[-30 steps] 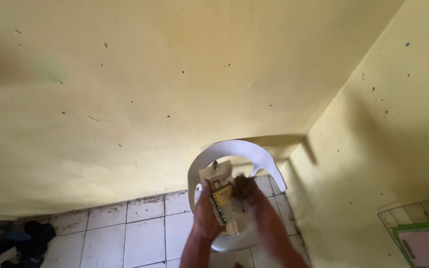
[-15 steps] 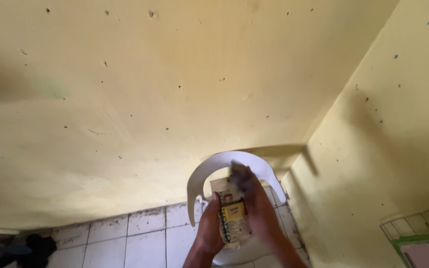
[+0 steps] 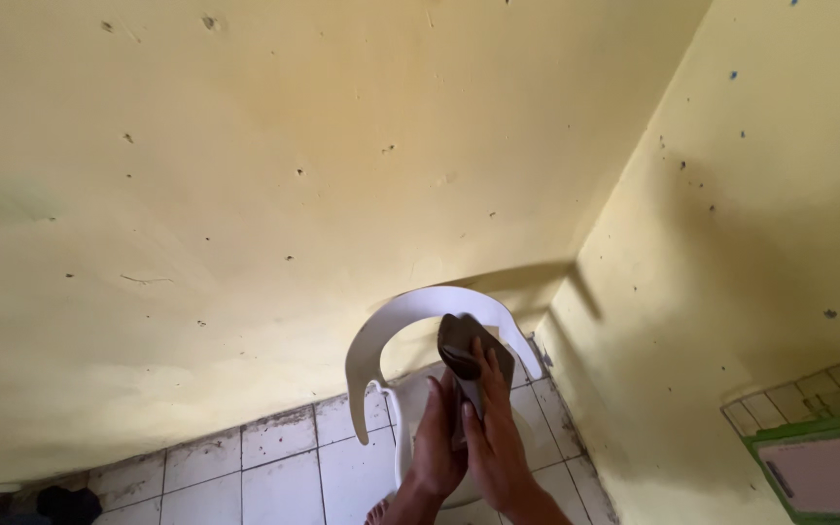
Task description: The person repeatedly picks up packaged phone accessories from a wall grid, wipes them with a cloth, and returns them to the grid. The task involves handling multiple items one by one in a repetitive cycle.
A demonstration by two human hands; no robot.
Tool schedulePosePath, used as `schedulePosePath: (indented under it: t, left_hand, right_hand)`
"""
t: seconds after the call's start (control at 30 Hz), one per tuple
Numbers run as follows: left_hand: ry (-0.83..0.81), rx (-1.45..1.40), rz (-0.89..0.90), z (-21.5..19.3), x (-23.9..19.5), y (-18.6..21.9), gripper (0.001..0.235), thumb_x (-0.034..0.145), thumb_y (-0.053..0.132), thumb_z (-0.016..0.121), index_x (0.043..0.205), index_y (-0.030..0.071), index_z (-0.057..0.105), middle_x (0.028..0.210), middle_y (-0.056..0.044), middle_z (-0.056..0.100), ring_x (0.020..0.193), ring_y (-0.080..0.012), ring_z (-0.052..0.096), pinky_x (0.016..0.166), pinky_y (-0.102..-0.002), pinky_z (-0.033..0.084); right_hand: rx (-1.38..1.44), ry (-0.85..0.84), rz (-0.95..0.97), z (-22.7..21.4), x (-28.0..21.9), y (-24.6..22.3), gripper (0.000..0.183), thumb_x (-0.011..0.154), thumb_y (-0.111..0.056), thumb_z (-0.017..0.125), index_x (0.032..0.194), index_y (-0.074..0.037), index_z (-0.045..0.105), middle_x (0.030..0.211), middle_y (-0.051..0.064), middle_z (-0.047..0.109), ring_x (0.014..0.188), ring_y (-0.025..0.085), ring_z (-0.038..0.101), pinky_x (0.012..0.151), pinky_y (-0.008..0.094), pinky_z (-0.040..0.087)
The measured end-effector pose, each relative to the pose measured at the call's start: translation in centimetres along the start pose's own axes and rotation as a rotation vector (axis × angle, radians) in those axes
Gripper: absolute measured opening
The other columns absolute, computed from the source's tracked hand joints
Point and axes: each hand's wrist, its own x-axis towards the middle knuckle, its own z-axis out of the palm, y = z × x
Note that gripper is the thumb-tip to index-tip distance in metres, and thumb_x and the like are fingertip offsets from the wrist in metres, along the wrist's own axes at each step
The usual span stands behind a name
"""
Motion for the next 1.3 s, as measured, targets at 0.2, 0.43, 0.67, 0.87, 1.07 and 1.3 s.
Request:
schedulePosePath:
  t: [0.2,0.43,0.67,0.87,1.07,1.3]
  left_hand:
    - [0.142,0.145,-0.045,1.1,0.2,2.2,0.049,0.106,0.03,0.042,0.151,0.01,0.044,0.137,-0.01,0.059,0.121,-0.0269,0.06,0.099,-0.046,0.052]
    - [0.086,-0.009,-0.018,0.6,1.1,2.2,0.056,0.106,0.04,0.029,0.149,0.008,0.046,0.142,-0.013,0.06,0.13,-0.0279,0.057,0.107,-0.041,0.049]
    - [0.101,-0.016,0.167,-4.0,1.4,5.6,0.058,0.104,0.041,0.036,0.152,0.01,0.044,0.147,-0.017,0.054,0.132,-0.0341,0.053,0.11,-0.046,0.046]
    - [-0.143,-0.178,0.19,-1.5,-1.5,7.9,0.089,0.094,0.075,0.035,0.154,0.01,0.037,0.149,-0.02,0.048,0.132,-0.0375,0.054,0.109,-0.048,0.048]
    - [0.285,0.244,0.333,-1.2,-1.6,6.8,0.08,0.093,0.025,0.052,0.162,0.015,0.013,0.146,-0.023,0.049,0.12,-0.0289,0.062,0.098,-0.039,0.055]
    - [0.888,0.69,0.223,-11.6,-1.4,2.1,0.074,0.096,0.001,0.053,0.159,0.008,0.015,0.128,-0.029,0.059,0.093,-0.0275,0.061,0.073,-0.04,0.051]
  right_hand:
    - [0.242,0.184,0.421,-5.5,2.7,2.9,0.062,0.109,-0.045,0.036,0.142,0.004,0.057,0.142,0.019,0.064,0.129,0.03,0.059,0.109,0.04,0.046]
    - [-0.043,0.132,-0.184,-0.8,5.7,-0.4,0.049,0.102,-0.027,0.05,0.144,0.0,0.052,0.156,0.02,0.044,0.144,0.034,0.043,0.116,0.047,0.037]
    - [-0.397,-0.182,-0.218,3.0,2.6,-3.4,0.045,0.098,-0.019,0.054,0.141,-0.006,0.058,0.165,0.019,0.039,0.154,0.044,0.03,0.123,0.06,0.019]
    - [0.099,-0.11,-0.006,3.1,2.5,-5.1,0.058,0.086,-0.006,0.062,0.143,0.0,0.056,0.144,0.022,0.056,0.13,0.03,0.055,0.105,0.042,0.045]
    - [0.262,0.106,0.467,3.3,0.7,1.3,0.028,0.092,-0.012,0.071,0.116,0.003,0.072,0.097,0.01,0.081,0.086,0.015,0.075,0.074,0.028,0.06]
    - [0.301,0.176,1.085,4.4,-5.3,18.3,0.036,0.096,-0.028,0.072,0.105,0.007,0.075,0.088,0.011,0.076,0.075,0.02,0.068,0.065,0.036,0.054]
